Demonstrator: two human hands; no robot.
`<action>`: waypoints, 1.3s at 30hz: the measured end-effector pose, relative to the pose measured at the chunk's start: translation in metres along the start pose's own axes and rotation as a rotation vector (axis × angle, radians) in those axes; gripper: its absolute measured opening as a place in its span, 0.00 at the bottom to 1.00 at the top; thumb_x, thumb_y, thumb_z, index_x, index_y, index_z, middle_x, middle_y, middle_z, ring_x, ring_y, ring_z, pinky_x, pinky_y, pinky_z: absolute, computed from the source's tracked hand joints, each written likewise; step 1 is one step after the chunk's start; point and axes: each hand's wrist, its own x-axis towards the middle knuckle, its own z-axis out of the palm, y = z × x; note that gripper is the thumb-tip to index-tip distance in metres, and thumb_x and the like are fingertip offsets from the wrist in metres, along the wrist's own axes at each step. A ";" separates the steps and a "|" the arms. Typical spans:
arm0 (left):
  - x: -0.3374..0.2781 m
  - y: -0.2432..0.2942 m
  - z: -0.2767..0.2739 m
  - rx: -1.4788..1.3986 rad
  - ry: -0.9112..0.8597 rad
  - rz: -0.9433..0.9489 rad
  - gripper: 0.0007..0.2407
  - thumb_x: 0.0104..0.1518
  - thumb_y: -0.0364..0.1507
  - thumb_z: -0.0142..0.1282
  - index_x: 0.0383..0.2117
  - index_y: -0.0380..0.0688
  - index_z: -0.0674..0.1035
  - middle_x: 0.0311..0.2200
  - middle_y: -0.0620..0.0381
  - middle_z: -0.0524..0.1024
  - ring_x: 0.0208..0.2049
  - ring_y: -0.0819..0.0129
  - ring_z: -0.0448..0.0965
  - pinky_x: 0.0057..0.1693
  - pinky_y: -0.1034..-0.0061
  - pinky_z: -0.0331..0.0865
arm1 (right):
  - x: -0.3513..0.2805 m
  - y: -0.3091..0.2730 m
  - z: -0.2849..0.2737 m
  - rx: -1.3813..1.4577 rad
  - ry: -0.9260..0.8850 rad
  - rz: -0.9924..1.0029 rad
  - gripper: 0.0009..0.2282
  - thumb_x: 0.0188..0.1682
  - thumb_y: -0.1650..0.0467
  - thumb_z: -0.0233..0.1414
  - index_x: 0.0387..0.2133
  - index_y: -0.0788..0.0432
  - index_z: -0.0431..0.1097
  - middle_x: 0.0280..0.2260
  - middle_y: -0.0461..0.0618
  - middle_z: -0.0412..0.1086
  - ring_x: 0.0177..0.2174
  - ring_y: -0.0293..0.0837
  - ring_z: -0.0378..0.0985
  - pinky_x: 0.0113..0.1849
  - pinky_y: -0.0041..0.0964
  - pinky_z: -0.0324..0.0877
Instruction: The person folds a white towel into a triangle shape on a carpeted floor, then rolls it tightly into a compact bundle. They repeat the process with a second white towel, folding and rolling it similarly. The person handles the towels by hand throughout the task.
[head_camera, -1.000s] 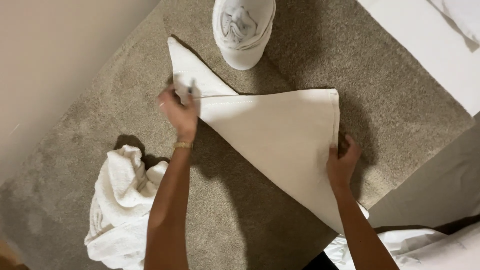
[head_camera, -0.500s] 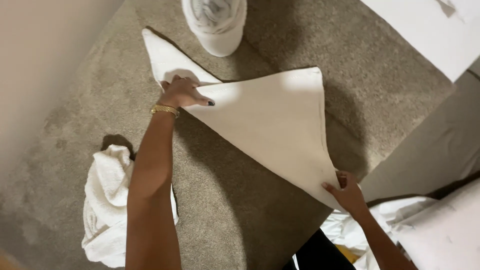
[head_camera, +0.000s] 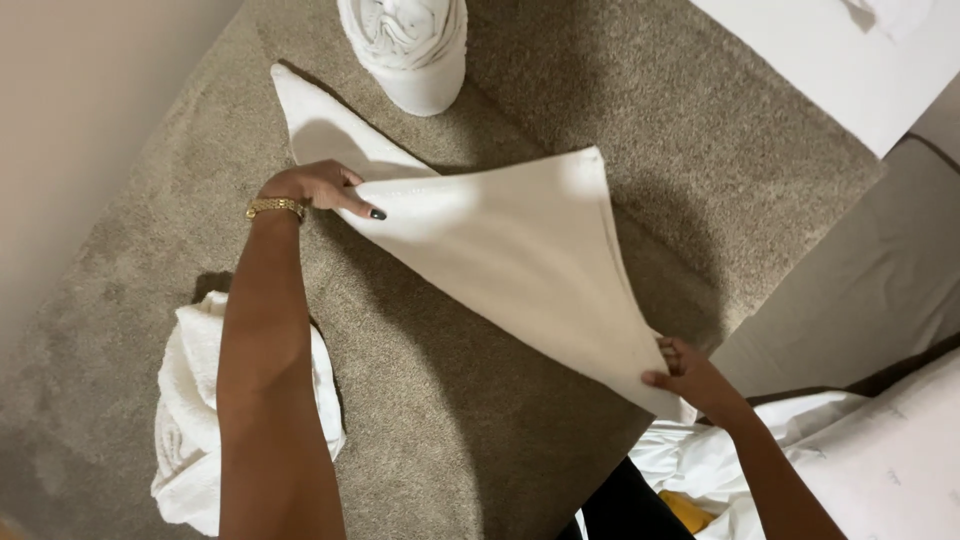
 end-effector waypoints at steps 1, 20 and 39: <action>-0.003 0.001 0.000 0.006 -0.006 -0.014 0.31 0.50 0.41 0.71 0.58 0.39 0.74 0.56 0.40 0.75 0.60 0.43 0.70 0.67 0.46 0.59 | 0.000 -0.002 0.002 0.016 -0.055 0.012 0.31 0.38 0.75 0.69 0.57 0.64 0.64 0.38 0.60 0.78 0.35 0.51 0.79 0.38 0.45 0.78; 0.007 -0.004 0.033 0.251 0.049 0.015 0.38 0.50 0.60 0.57 0.64 0.51 0.68 0.64 0.53 0.69 0.70 0.47 0.58 0.71 0.31 0.28 | 0.009 -0.010 0.013 -0.233 -0.137 0.125 0.35 0.37 0.64 0.72 0.60 0.61 0.69 0.51 0.62 0.77 0.50 0.54 0.79 0.51 0.49 0.73; 0.060 -0.024 0.036 0.263 0.085 0.086 0.27 0.52 0.55 0.57 0.53 0.53 0.81 0.54 0.54 0.78 0.61 0.48 0.70 0.68 0.46 0.45 | 0.051 -0.031 0.032 0.085 -0.316 0.222 0.40 0.36 0.73 0.70 0.66 0.55 0.60 0.57 0.56 0.70 0.53 0.56 0.74 0.54 0.59 0.71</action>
